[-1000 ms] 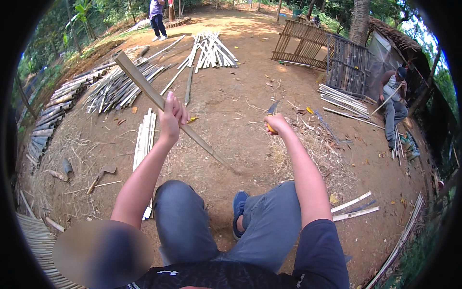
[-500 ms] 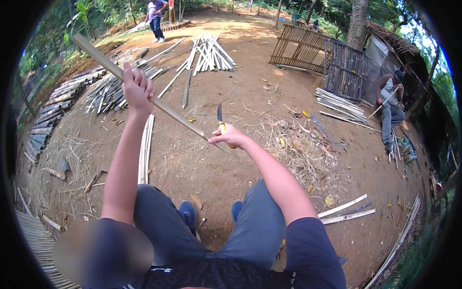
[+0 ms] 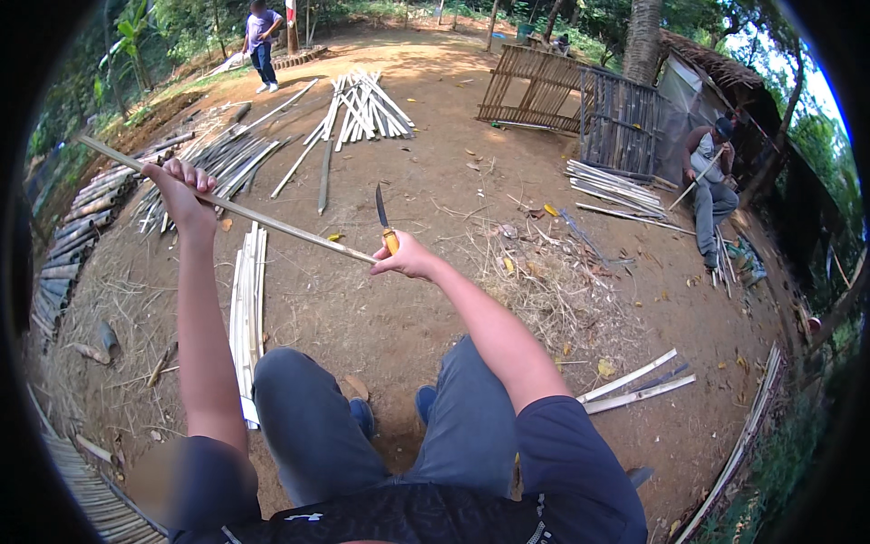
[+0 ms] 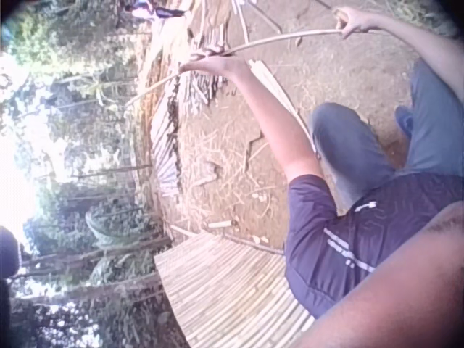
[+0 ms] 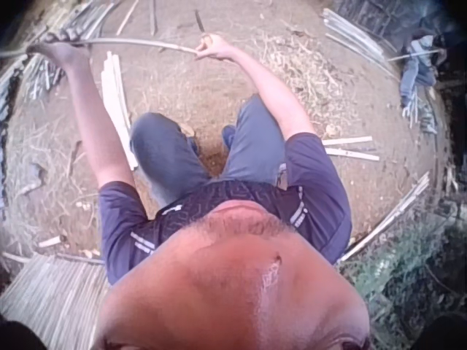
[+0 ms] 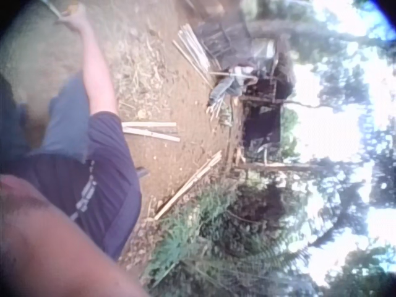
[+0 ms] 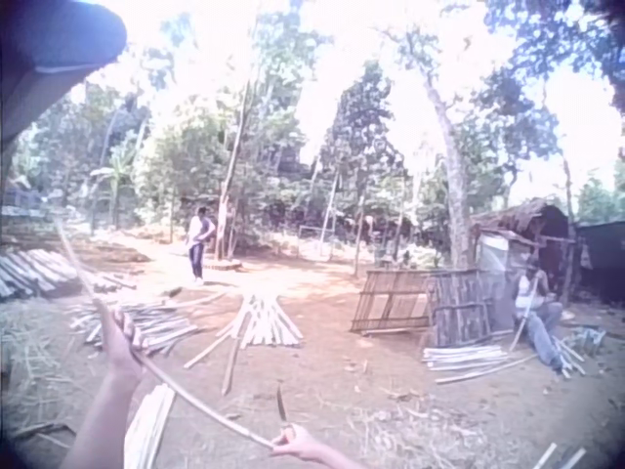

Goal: The person shaves a long bamboo stick with a knife, scraping the blade along the wood repeatedly while holding the stick in their other hand.

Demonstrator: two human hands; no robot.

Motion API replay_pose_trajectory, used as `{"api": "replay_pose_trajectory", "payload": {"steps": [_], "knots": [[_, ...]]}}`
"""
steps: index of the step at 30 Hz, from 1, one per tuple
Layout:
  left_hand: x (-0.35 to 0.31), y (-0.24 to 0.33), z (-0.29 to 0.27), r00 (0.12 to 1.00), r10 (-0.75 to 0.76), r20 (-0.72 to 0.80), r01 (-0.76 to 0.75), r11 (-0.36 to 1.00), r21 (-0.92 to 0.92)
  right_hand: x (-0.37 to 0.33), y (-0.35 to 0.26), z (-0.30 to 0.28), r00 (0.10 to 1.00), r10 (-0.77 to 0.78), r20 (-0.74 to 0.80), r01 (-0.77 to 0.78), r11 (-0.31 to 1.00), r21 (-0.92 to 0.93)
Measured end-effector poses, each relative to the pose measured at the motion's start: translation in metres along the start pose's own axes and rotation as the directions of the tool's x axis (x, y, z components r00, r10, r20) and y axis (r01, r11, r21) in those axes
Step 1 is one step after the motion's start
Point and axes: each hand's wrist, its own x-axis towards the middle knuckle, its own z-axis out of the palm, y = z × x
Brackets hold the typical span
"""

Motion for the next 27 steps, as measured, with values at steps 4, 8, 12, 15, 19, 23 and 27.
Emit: {"api": "replay_pose_trajectory", "payload": {"steps": [4,8,12,15,19,23,27], "knots": [[0.003,-0.042,-0.021,0.999,-0.048,0.016,0.045,0.986,0.158,-0.01,0.011,-0.013,0.994,0.003,-0.109,0.018,0.982,0.187],[-0.028,-0.094,-0.024,0.963,-0.22,0.153,0.138,0.898,0.419,-0.022,0.022,-0.029,0.983,0.026,-0.182,-0.006,0.994,0.109],[-0.065,-0.119,-0.014,0.926,-0.351,0.142,0.245,0.842,0.481,-0.025,0.025,-0.027,0.981,0.053,-0.187,-0.007,0.97,0.241],[-0.072,-0.131,-0.02,0.946,-0.279,0.164,0.146,0.819,0.554,-0.017,0.019,-0.021,0.982,0.061,-0.18,-0.017,0.971,0.238],[-0.077,-0.127,-0.031,0.972,-0.227,0.064,0.169,0.86,0.482,-0.008,0.014,-0.011,0.985,0.083,-0.15,-0.045,0.969,0.242],[-0.071,-0.119,-0.043,0.987,-0.162,-0.015,0.149,0.856,0.495,0.004,0.009,0.006,0.99,0.077,-0.119,-0.043,0.963,0.266],[-0.07,-0.113,-0.044,0.993,-0.108,-0.044,0.115,0.853,0.509,0.011,0.01,0.016,0.992,0.054,-0.112,-0.021,0.961,0.276]]}}
